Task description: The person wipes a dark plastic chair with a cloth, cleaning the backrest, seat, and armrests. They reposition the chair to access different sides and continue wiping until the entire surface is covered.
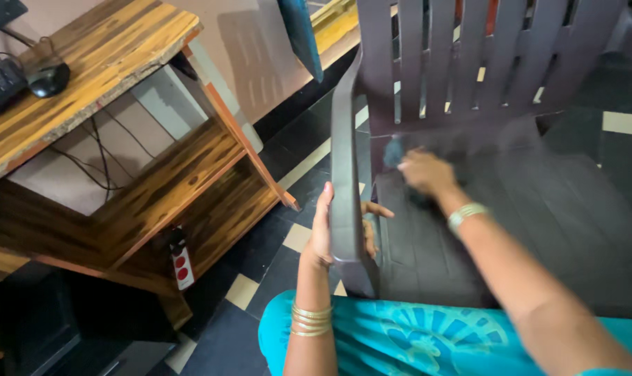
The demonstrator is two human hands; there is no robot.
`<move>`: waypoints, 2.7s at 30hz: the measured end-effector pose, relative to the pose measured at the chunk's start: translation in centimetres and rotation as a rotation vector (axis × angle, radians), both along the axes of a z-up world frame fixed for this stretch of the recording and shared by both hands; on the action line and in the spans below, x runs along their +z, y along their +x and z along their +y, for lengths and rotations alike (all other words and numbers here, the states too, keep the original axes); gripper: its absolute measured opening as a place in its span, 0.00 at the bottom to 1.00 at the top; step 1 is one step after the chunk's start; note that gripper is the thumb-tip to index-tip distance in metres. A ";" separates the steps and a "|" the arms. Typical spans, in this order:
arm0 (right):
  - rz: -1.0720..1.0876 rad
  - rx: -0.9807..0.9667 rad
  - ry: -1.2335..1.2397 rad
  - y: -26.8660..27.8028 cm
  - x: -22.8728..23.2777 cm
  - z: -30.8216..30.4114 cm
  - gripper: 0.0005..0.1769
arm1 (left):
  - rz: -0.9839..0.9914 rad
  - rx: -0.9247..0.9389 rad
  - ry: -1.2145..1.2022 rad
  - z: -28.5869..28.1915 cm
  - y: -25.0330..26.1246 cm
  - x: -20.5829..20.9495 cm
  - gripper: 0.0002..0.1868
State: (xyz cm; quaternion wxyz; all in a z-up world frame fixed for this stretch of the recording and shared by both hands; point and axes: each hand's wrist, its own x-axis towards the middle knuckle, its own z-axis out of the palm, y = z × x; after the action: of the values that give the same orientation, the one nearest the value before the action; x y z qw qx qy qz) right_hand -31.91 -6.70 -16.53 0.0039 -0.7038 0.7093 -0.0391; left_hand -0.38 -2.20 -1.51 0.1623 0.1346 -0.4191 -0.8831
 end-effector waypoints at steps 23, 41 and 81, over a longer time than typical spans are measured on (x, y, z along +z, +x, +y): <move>-0.182 0.267 -0.617 6.1 0.5 6.2 0.20 | 0.002 0.074 -0.102 -0.6 -0.4 -0.6 0.59; -0.145 -0.221 -0.396 7.9 6.2 13.6 0.17 | 0.033 0.085 -0.171 0.1 -0.7 0.3 0.58; 0.295 -0.722 -0.342 0.0 7.7 33.2 0.18 | -0.050 0.169 -0.239 0.3 -0.3 -0.5 0.60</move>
State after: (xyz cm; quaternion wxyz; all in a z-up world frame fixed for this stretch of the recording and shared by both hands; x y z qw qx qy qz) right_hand -31.95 26.51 -8.85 -0.2283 -0.3986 0.8866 -0.0540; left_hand -0.69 -1.94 -2.02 0.2402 0.1712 -0.5125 -0.8064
